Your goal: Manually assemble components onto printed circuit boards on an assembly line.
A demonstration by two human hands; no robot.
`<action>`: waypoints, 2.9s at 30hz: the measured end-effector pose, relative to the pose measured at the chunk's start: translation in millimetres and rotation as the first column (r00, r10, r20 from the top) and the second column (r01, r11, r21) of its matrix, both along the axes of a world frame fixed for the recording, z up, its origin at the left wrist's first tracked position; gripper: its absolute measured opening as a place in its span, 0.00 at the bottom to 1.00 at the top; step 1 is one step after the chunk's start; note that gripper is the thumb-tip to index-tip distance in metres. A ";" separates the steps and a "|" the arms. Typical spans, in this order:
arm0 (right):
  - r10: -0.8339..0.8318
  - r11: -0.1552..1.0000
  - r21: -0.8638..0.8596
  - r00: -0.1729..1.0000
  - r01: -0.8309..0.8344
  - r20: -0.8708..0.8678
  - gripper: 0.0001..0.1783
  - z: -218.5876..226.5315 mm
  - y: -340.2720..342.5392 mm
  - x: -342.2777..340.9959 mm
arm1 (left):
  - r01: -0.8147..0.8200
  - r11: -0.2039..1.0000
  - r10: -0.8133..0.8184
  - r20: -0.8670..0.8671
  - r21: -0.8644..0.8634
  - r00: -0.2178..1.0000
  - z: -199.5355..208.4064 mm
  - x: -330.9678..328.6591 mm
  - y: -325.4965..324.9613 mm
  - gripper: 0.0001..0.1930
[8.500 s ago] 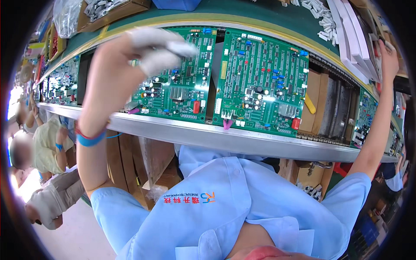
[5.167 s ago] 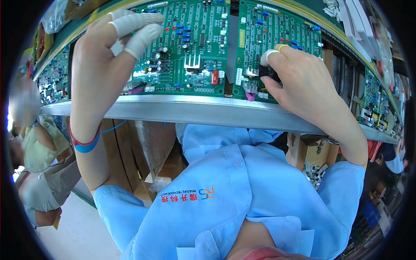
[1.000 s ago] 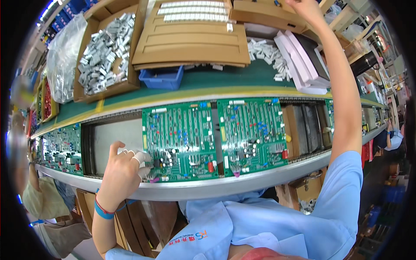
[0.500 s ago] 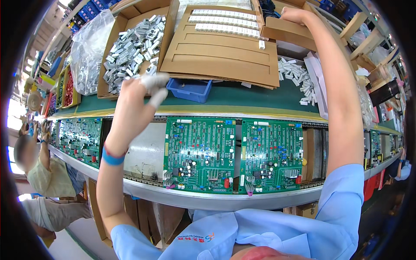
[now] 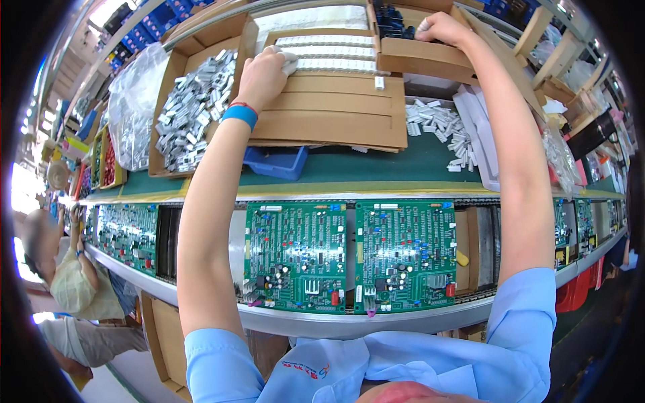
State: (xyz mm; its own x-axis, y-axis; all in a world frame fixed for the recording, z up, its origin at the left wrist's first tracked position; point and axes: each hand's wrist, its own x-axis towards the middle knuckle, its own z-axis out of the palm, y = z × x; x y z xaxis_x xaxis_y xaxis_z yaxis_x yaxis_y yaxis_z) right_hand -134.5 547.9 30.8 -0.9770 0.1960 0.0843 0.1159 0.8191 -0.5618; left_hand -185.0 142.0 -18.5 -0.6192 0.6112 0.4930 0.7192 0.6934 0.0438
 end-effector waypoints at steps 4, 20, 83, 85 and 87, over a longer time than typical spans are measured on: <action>-0.071 0.957 -0.282 0.997 0.063 -0.019 0.13 -1.0 20.1 7.2 | 0.025 0.998 -0.025 0.004 0.064 1.000 -7.6 -10.0 4.0 0.11; -0.041 0.912 0.406 0.977 -0.050 0.211 0.09 22.3 -8.8 16.7 | 0.057 0.998 -0.065 0.246 0.039 0.967 15.5 -14.8 5.8 0.20; 0.411 0.871 0.333 0.907 -0.362 -0.088 0.13 -81.0 -264.0 404.2 | 0.152 0.927 -0.375 0.845 0.343 0.382 -3.6 310.0 -80.7 0.09; 0.420 0.863 0.340 0.905 -0.374 -0.072 0.13 -79.5 -264.6 403.1 | 0.144 0.934 -0.357 0.850 0.326 0.387 -4.0 310.5 -81.7 0.09; 0.440 0.842 0.380 0.895 -0.384 -0.071 0.12 -78.7 -264.1 401.4 | 0.151 0.925 -0.379 0.827 0.349 0.415 -6.0 310.1 -83.9 0.08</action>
